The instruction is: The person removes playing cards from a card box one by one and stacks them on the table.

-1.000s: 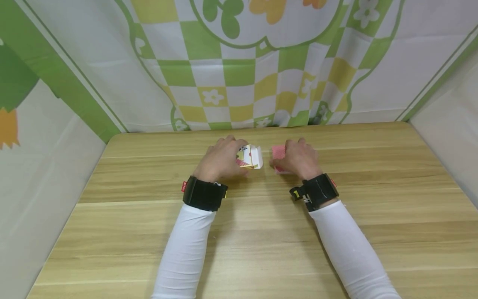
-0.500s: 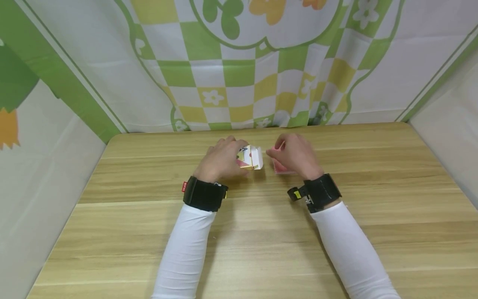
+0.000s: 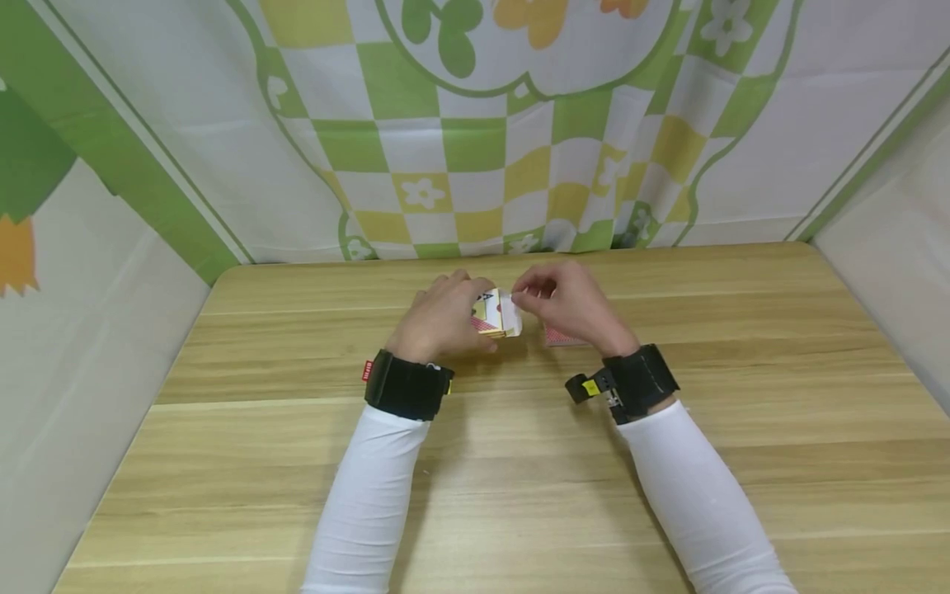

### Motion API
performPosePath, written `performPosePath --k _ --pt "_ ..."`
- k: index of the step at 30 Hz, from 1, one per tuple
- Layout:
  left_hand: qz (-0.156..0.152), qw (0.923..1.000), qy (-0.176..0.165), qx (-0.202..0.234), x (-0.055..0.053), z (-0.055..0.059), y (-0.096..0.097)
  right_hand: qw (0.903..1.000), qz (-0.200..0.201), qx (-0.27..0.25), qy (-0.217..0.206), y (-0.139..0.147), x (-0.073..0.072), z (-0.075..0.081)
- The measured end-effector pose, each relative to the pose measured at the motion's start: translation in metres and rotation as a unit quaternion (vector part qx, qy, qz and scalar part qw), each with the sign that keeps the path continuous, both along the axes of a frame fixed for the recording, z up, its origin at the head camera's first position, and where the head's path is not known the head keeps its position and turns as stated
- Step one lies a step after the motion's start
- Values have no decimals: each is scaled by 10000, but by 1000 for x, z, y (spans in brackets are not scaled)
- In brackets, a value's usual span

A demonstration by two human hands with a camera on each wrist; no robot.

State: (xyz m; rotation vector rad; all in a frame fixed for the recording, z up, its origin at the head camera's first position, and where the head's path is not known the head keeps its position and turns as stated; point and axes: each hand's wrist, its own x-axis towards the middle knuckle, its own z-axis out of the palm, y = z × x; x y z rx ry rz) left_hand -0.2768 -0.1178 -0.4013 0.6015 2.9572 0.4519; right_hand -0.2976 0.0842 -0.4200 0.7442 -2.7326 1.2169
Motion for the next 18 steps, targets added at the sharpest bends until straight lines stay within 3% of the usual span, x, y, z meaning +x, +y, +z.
performPosePath --k 6,11,18 --pt "-54 10000 41 -26 0 0 0 9993 248 267 -124 -4 1 -2" --pt "-167 9998 55 31 0 1 1 9978 34 271 -600 -7 1 -5" --pt "-219 9997 40 34 0 2 1 9955 -158 325 -877 -10 3 -7"
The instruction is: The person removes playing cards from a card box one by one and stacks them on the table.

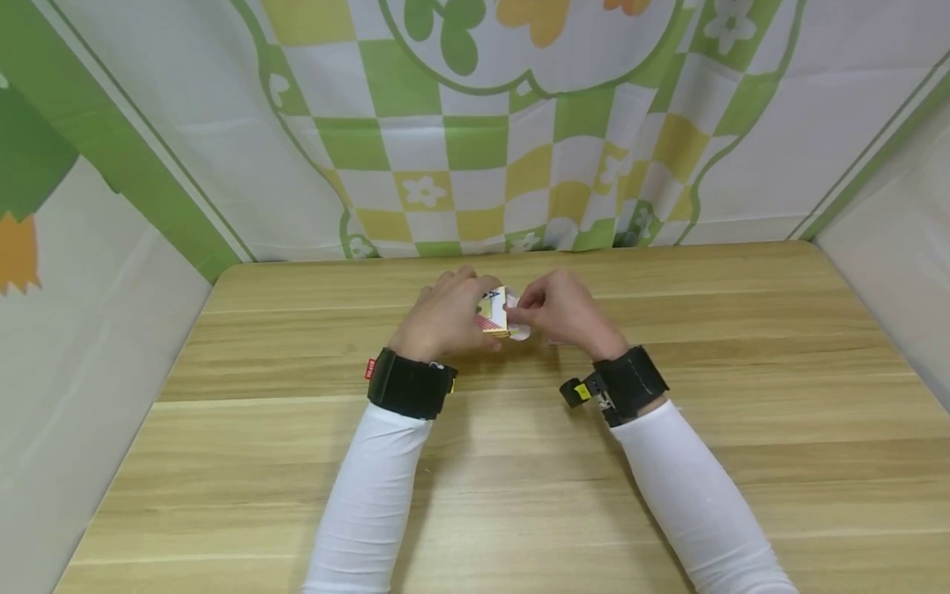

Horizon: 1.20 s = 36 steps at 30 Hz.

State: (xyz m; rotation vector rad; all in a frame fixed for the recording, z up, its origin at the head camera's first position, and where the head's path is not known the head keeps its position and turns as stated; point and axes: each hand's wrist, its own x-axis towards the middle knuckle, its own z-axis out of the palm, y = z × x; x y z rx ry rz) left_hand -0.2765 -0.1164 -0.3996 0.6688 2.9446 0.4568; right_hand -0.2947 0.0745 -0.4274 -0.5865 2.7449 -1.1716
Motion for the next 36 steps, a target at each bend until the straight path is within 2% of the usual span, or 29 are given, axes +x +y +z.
performPosePath --k 9,20,22,25,27,30,33,36 --pt "52 10000 -71 0 0 1 -1 9985 -6 -107 -544 8 -3 3" --pt "145 9998 -119 -35 -2 0 -4 9946 -217 230 -983 34 -5 14" --pt "161 9998 -121 -37 -2 0 -4 9952 -301 376 -852 37 -4 17" --pt "155 9998 -114 -46 -2 -1 -4 9979 -235 534 -276 39 -4 20" --pt "149 9998 -115 -47 -2 -1 -3 9978 28 611 240 37 -3 22" --pt "126 9998 -134 -51 -2 -1 -2 9914 699 726 833 30 -3 22" --pt "106 9998 -137 -59 -2 -1 0 9825 1208 924 1071 22 -2 21" --pt "111 9998 -141 -52 -1 0 1 9776 1361 1139 1129 16 -1 18"
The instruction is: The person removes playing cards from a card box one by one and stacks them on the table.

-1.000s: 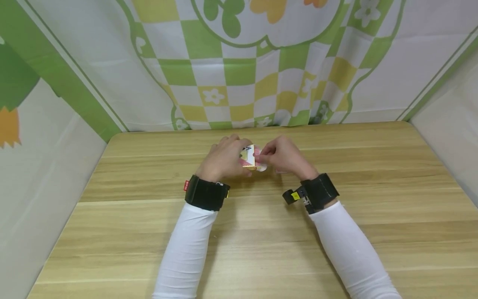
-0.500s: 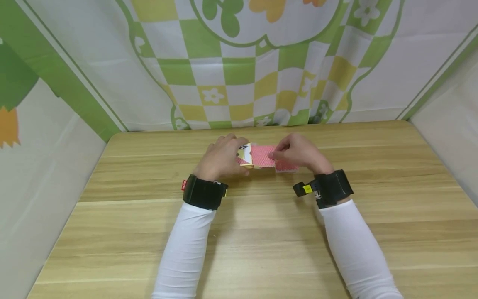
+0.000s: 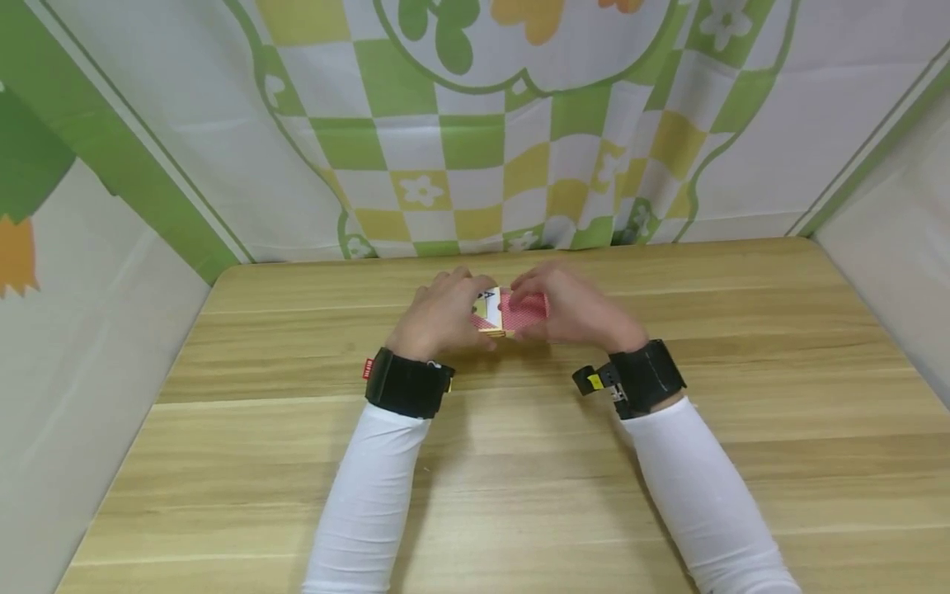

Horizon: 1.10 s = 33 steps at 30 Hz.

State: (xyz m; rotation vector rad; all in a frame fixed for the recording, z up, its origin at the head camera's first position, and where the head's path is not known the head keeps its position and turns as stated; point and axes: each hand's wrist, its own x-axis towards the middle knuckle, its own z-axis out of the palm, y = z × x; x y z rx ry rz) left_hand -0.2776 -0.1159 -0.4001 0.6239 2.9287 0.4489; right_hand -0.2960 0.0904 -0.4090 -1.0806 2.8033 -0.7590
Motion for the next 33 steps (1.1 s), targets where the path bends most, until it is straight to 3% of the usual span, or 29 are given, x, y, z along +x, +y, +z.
performPosePath --k 14,21,27,33 --pt "80 9999 49 72 1 0 -3 9984 -103 476 -283 9 4 4" --pt "216 9997 21 101 -1 0 -8 9947 -479 610 -674 20 6 9" --pt "281 9994 66 189 -2 -1 -11 9940 -785 501 -580 26 4 11" --pt "288 9992 90 256 -1 0 -12 9877 -1380 362 -633 26 2 12"
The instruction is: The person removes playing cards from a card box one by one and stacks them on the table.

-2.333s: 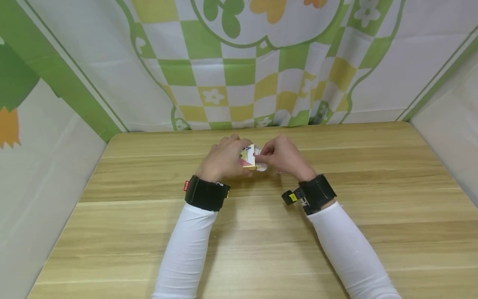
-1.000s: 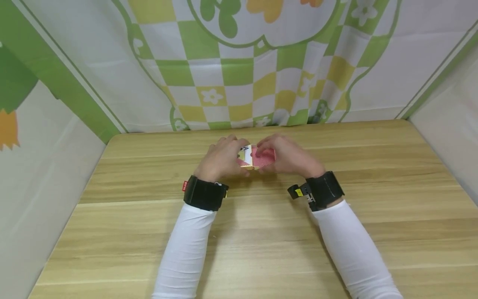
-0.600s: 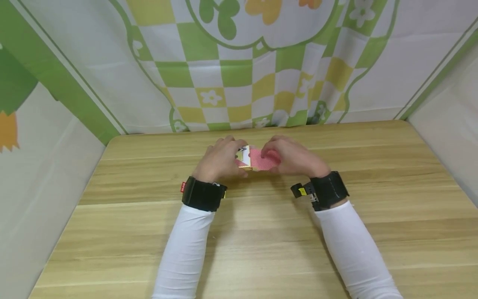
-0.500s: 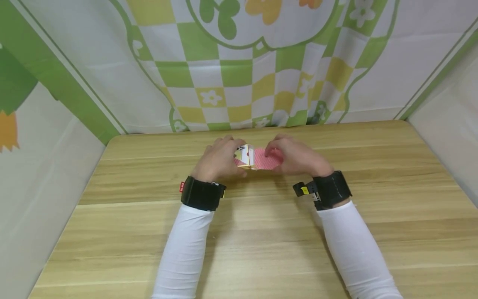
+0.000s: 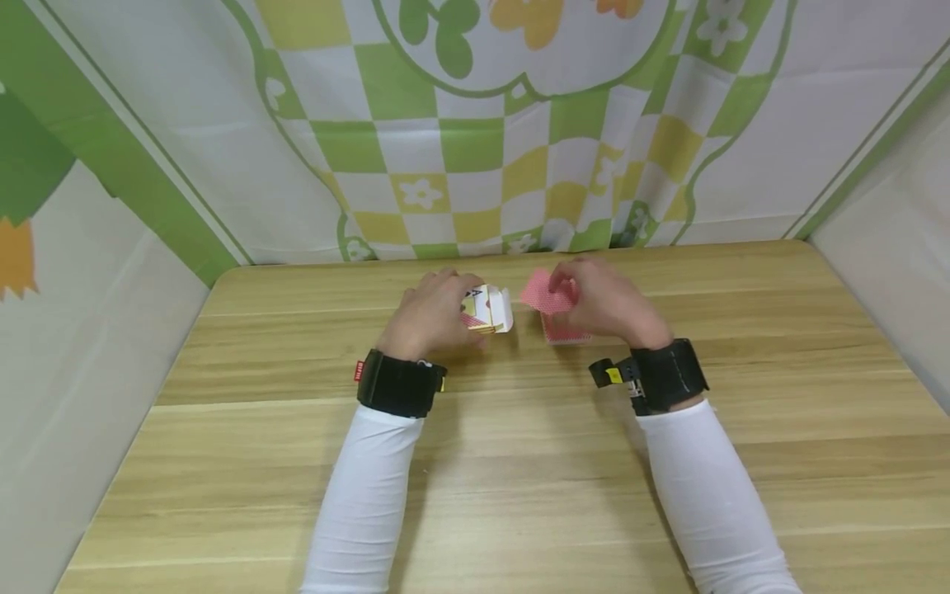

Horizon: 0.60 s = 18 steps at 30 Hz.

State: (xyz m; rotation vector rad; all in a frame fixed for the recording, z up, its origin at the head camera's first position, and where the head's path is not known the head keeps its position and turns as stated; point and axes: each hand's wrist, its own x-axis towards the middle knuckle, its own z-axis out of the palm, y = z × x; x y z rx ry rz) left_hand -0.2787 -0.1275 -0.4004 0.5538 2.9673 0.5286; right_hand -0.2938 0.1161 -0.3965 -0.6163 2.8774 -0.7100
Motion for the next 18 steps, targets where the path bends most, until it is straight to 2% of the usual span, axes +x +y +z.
performPosePath --k 10,18 --pt "-16 10000 37 -43 1 0 2 9937 -1093 214 -152 -5 0 -7" --pt "-40 9999 62 -121 0 1 2 9874 -1454 605 -134 -11 1 -16"
